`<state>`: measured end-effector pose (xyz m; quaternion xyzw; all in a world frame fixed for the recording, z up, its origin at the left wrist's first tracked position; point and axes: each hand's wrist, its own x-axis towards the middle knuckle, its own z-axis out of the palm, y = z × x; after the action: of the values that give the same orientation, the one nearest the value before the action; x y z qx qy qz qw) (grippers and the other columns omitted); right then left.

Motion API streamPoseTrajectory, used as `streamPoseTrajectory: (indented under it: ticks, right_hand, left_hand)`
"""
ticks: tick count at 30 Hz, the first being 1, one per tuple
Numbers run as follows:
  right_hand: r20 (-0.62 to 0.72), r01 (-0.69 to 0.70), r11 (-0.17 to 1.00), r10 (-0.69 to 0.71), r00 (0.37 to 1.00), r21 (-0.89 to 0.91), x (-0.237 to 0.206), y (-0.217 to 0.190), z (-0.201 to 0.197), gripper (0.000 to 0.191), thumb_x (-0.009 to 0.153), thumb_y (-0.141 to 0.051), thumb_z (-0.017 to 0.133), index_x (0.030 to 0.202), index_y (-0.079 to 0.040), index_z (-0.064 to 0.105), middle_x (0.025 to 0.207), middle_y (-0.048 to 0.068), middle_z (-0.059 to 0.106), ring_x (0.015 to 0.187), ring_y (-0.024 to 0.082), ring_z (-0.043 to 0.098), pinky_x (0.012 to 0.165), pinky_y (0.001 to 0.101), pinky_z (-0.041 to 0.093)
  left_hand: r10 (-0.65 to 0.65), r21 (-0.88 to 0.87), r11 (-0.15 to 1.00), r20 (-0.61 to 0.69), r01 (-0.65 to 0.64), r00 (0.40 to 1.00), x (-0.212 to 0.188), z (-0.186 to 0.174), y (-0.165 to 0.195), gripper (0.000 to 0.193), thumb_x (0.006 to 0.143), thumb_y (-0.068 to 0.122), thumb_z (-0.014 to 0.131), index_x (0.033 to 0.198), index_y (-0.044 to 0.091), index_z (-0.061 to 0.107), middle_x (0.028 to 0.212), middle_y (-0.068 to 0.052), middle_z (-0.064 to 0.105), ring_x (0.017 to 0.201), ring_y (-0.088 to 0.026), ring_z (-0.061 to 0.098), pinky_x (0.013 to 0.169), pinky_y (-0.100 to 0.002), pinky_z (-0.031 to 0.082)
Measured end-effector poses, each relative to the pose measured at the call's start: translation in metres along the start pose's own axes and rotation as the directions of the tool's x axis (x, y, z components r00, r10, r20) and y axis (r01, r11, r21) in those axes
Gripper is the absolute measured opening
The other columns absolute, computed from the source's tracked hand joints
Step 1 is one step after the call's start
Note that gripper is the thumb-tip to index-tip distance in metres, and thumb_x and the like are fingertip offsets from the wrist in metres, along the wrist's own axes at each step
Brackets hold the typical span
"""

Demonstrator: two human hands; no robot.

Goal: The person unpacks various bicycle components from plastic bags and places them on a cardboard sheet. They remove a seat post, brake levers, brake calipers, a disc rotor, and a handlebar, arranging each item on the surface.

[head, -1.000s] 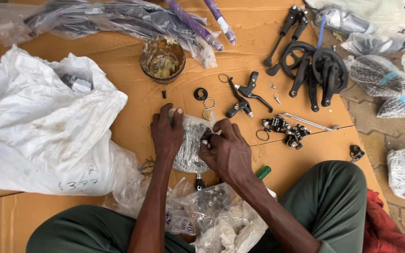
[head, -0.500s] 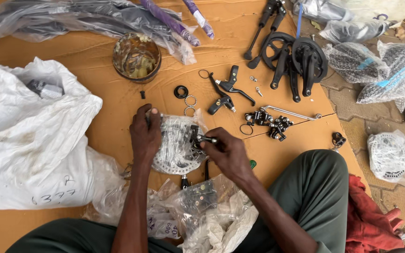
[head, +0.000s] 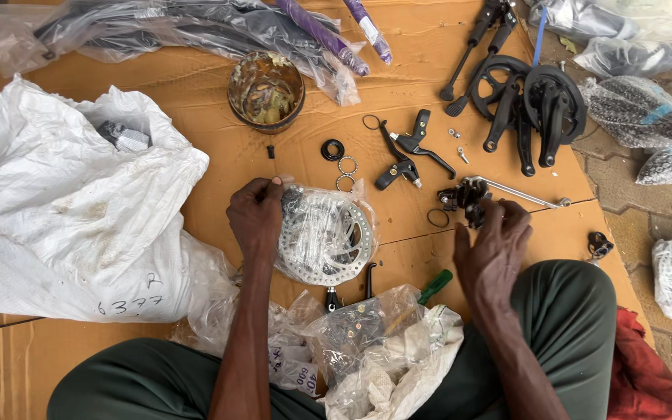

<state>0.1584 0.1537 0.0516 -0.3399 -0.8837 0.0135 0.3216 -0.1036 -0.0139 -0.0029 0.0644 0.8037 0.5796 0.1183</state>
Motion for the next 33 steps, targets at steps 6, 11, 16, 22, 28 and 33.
streamPoseTrajectory:
  ticks: [6,11,16,22,28,33]
  right_hand:
    - [0.505,-0.177,0.779,-0.200,0.840,0.602,-0.001,-0.055,0.053,0.018,0.089,0.003,0.067,0.105,0.000,0.072,0.099,0.014,0.073,0.080,0.027,0.073,0.070,0.0358,0.060]
    - [0.564,-0.217,0.831,-0.136,0.814,0.512,0.001,-0.085,0.088,0.018,0.083,0.004,0.068,0.101,0.007,0.069,0.095,0.020,0.068,0.084,0.032,0.069,0.077,0.0407,0.056]
    - [0.732,-0.512,0.618,-0.159,0.662,0.597,-0.003,-0.080,0.100,0.039,0.097,-0.003,0.059,0.136,-0.006,0.058,0.114,0.008,0.071,0.106,0.018,0.064,0.093,0.0308,0.049]
    - [0.773,-0.585,0.529,-0.255,0.581,0.614,-0.011,-0.085,0.109,0.046,0.095,0.011,0.052,0.137,-0.004,0.063,0.123,0.010,0.072,0.112,0.017,0.061,0.099,0.0325,0.052]
    - [0.871,-0.881,-0.206,-0.170,0.461,0.426,-0.019,-0.104,0.098,0.070,0.083,0.025,0.042,0.142,-0.012,0.049,0.132,0.001,0.066,0.119,0.013,0.065,0.100,0.0308,0.054]
    - [0.866,-0.866,-0.051,-0.029,0.499,0.497,-0.024,-0.095,0.118,0.061,0.084,0.023,0.038,0.137,0.000,0.059,0.122,0.015,0.070,0.103,0.020,0.068,0.086,0.0330,0.058]
  left_hand:
    - [-0.066,0.017,0.998,-0.013,0.066,0.998,0.003,-0.003,-0.002,0.026,0.090,0.026,0.075,0.085,0.001,0.077,0.068,-0.005,0.072,0.059,-0.012,0.058,0.064,-0.033,0.048]
    - [0.030,-0.021,0.999,0.093,-0.028,0.995,0.007,-0.003,-0.014,0.029,0.097,0.028,0.072,0.088,0.000,0.072,0.074,-0.011,0.067,0.066,-0.016,0.056,0.066,-0.035,0.048]
    - [0.124,0.210,0.965,0.160,-0.157,0.979,0.016,-0.015,-0.010,0.036,0.092,0.037,0.077,0.091,0.002,0.067,0.077,-0.008,0.066,0.067,-0.014,0.057,0.065,-0.033,0.046]
    - [-0.053,-0.071,0.995,0.289,0.077,0.956,0.012,-0.015,-0.003,0.027,0.096,0.025,0.068,0.085,0.001,0.065,0.068,0.000,0.054,0.066,-0.009,0.046,0.062,-0.031,0.043]
    - [-0.145,-0.474,0.831,0.323,0.292,0.935,0.013,-0.011,-0.006,0.022,0.095,0.017,0.070,0.078,0.002,0.068,0.069,0.004,0.057,0.065,-0.007,0.047,0.063,-0.028,0.041]
    - [-0.082,-0.475,0.853,0.286,0.216,0.955,0.008,0.002,-0.010,0.023,0.095,0.016,0.067,0.076,0.004,0.065,0.068,0.005,0.053,0.063,-0.006,0.042,0.059,-0.028,0.036]
